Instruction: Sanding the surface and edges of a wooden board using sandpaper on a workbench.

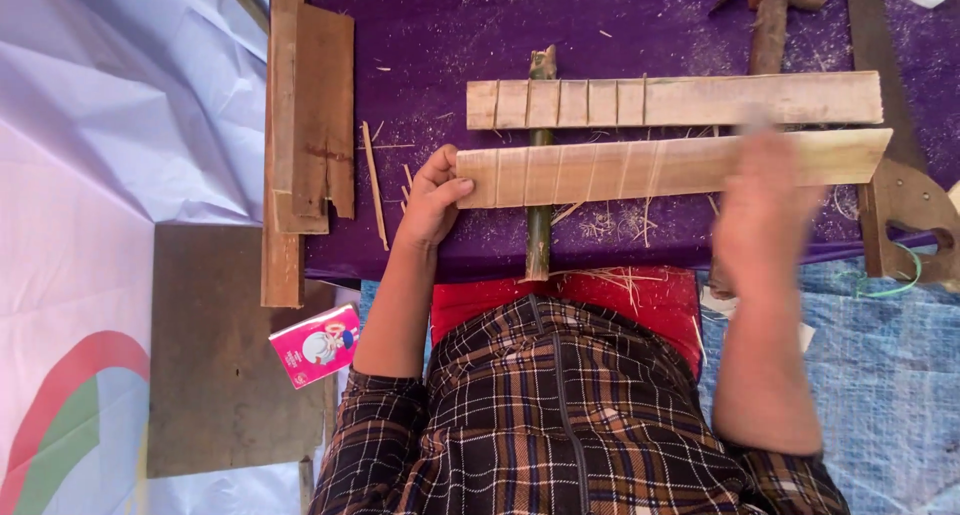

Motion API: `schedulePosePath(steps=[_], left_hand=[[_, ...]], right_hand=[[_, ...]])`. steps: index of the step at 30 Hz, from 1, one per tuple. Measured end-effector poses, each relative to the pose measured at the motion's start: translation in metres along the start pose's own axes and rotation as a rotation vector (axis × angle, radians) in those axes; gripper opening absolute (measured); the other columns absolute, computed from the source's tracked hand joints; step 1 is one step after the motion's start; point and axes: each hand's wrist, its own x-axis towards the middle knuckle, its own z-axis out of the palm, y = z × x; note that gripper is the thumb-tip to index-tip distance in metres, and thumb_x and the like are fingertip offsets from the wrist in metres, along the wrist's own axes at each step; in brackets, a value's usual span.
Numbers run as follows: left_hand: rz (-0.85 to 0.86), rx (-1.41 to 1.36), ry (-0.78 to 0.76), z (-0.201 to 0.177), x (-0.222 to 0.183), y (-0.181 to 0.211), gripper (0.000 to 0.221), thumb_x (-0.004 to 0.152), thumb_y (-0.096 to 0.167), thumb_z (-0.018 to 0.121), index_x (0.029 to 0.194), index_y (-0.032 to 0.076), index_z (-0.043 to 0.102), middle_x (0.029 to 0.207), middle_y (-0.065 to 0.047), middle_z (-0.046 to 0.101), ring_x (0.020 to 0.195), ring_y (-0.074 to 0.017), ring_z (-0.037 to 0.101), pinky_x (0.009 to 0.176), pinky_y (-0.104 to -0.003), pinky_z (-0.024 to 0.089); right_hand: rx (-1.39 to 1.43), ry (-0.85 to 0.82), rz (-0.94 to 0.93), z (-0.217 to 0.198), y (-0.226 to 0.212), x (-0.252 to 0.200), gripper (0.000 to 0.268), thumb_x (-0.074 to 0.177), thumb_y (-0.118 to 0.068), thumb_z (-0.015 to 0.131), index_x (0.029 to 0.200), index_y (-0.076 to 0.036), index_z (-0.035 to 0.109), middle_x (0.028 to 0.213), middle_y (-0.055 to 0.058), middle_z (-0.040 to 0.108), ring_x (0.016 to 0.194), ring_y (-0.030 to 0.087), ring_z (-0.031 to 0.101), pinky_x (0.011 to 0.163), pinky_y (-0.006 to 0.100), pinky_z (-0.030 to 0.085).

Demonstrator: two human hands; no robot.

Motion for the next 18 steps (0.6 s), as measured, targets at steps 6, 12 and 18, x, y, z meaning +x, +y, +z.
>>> schedulePosePath(steps=[6, 12, 18], left_hand=[[-0.045, -0.021, 0.026, 0.002, 0.005, -0.002, 0.047, 0.077, 0.006, 0.074, 0.12, -0.001, 0.056, 0.096, -0.018, 0.073, 0.075, -0.0218, 0.073, 0.06, -0.028, 0.061], [-0.057, -0.013, 0.056, 0.001, 0.003, 0.001, 0.054, 0.077, 0.003, 0.072, 0.128, -0.004, 0.054, 0.1, -0.019, 0.073, 0.079, -0.0222, 0.074, 0.064, -0.029, 0.063], [-0.135, 0.096, 0.01, 0.018, -0.004, 0.026, 0.049, 0.076, 0.013, 0.076, 0.125, 0.006, 0.069, 0.108, -0.003, 0.07, 0.096, -0.015, 0.063, 0.081, -0.029, 0.055]], right_hand=[[0.261, -0.118, -0.393, 0.013, -0.168, 0.018, 0.053, 0.098, -0.006, 0.045, 0.15, -0.009, 0.053, 0.159, 0.015, 0.046, 0.152, 0.033, 0.035, 0.117, 0.068, 0.014], [0.177, -0.104, -0.344, -0.007, -0.099, 0.013, 0.047, 0.103, -0.005, 0.044, 0.148, -0.007, 0.056, 0.156, 0.015, 0.052, 0.151, 0.03, 0.038, 0.118, 0.066, 0.015], [-0.035, -0.381, 0.343, -0.016, 0.039, -0.03, 0.047, 0.109, -0.013, 0.044, 0.153, 0.001, 0.052, 0.159, 0.02, 0.051, 0.146, 0.042, 0.041, 0.112, 0.076, 0.008]])
